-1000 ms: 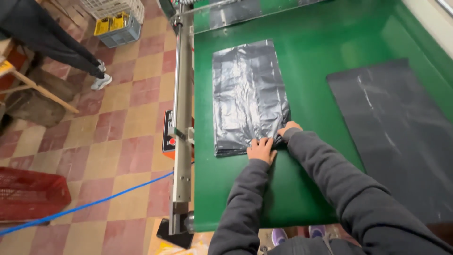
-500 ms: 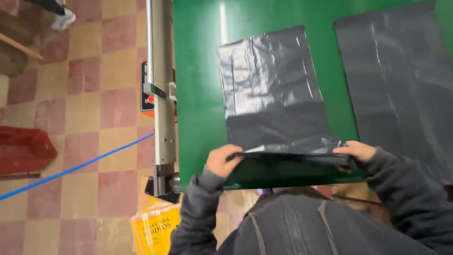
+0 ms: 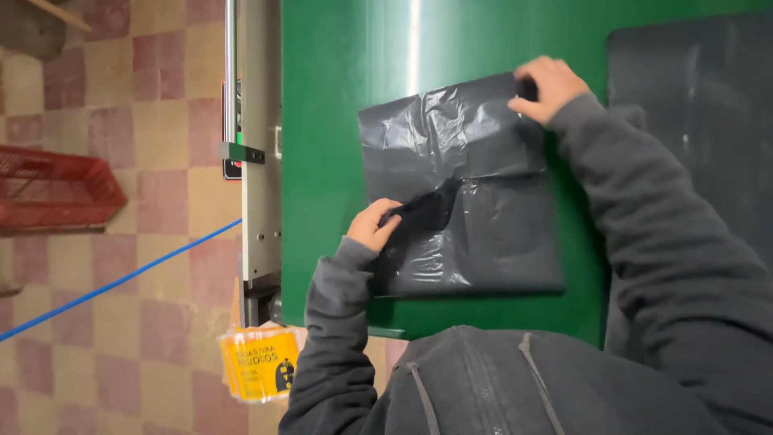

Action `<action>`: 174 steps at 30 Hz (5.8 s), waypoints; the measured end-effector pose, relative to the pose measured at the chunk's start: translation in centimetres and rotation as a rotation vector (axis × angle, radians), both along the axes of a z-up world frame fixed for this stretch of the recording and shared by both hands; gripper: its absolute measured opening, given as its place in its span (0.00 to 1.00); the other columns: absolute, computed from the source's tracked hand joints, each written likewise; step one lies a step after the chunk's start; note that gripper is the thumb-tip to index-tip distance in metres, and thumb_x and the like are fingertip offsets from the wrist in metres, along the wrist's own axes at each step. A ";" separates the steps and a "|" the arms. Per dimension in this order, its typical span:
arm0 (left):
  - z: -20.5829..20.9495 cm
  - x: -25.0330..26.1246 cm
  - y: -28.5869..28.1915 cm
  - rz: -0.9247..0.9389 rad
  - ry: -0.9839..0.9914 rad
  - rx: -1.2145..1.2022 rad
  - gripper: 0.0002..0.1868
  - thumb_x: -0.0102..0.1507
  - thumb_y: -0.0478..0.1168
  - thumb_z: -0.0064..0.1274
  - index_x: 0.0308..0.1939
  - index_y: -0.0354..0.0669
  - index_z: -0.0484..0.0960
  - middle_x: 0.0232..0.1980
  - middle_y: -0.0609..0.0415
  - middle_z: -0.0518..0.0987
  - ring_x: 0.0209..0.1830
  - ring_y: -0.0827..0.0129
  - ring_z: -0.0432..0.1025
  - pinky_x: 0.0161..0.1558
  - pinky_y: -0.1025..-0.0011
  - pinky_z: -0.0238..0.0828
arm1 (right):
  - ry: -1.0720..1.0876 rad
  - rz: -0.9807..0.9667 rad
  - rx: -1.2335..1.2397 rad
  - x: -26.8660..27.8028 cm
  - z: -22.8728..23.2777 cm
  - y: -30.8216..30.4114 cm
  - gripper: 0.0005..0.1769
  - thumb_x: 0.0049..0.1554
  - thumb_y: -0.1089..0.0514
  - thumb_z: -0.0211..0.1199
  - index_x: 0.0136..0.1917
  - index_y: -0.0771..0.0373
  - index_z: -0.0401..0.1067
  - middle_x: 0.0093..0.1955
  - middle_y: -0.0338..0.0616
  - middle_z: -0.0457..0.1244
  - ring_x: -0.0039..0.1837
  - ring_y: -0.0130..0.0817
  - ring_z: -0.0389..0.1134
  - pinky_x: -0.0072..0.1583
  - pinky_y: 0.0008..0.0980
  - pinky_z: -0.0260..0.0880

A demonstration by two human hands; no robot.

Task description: Folding black plastic bags and placing them into yellow printed packaging sleeves.

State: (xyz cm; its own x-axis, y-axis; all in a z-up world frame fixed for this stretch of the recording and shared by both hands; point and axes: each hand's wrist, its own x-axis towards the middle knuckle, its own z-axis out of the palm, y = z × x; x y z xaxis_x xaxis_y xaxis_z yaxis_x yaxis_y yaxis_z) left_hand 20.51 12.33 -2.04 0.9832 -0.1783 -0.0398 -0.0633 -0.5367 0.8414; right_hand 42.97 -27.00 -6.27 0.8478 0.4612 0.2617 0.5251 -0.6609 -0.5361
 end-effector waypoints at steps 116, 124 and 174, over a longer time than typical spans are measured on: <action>-0.3 -15.4 -36.1 -0.867 -0.497 0.178 0.22 0.59 0.35 0.57 0.59 0.49 0.77 0.59 0.53 0.79 0.61 0.56 0.74 0.57 0.59 0.73 | 0.326 -0.927 0.997 -60.4 -21.0 -28.8 0.24 0.57 0.67 0.59 0.64 0.71 0.55 0.59 0.56 0.55 0.58 0.47 0.57 0.56 0.46 0.62; 0.0 -10.0 -35.1 -0.457 0.015 -0.189 0.11 0.63 0.35 0.52 0.48 0.38 0.82 0.45 0.43 0.83 0.43 0.52 0.80 0.48 0.64 0.77 | 0.397 -0.715 0.556 -45.3 -6.7 -39.7 0.26 0.52 0.63 0.71 0.63 0.70 0.73 0.60 0.52 0.70 0.61 0.39 0.70 0.64 0.41 0.68; -6.7 0.6 -34.4 0.044 -0.125 0.394 0.16 0.68 0.51 0.46 0.45 0.44 0.82 0.46 0.44 0.84 0.46 0.44 0.77 0.49 0.49 0.72 | -0.281 -0.425 -0.323 -40.1 3.6 -23.9 0.37 0.34 0.61 0.65 0.60 0.53 0.73 0.64 0.43 0.64 0.72 0.47 0.62 0.70 0.51 0.62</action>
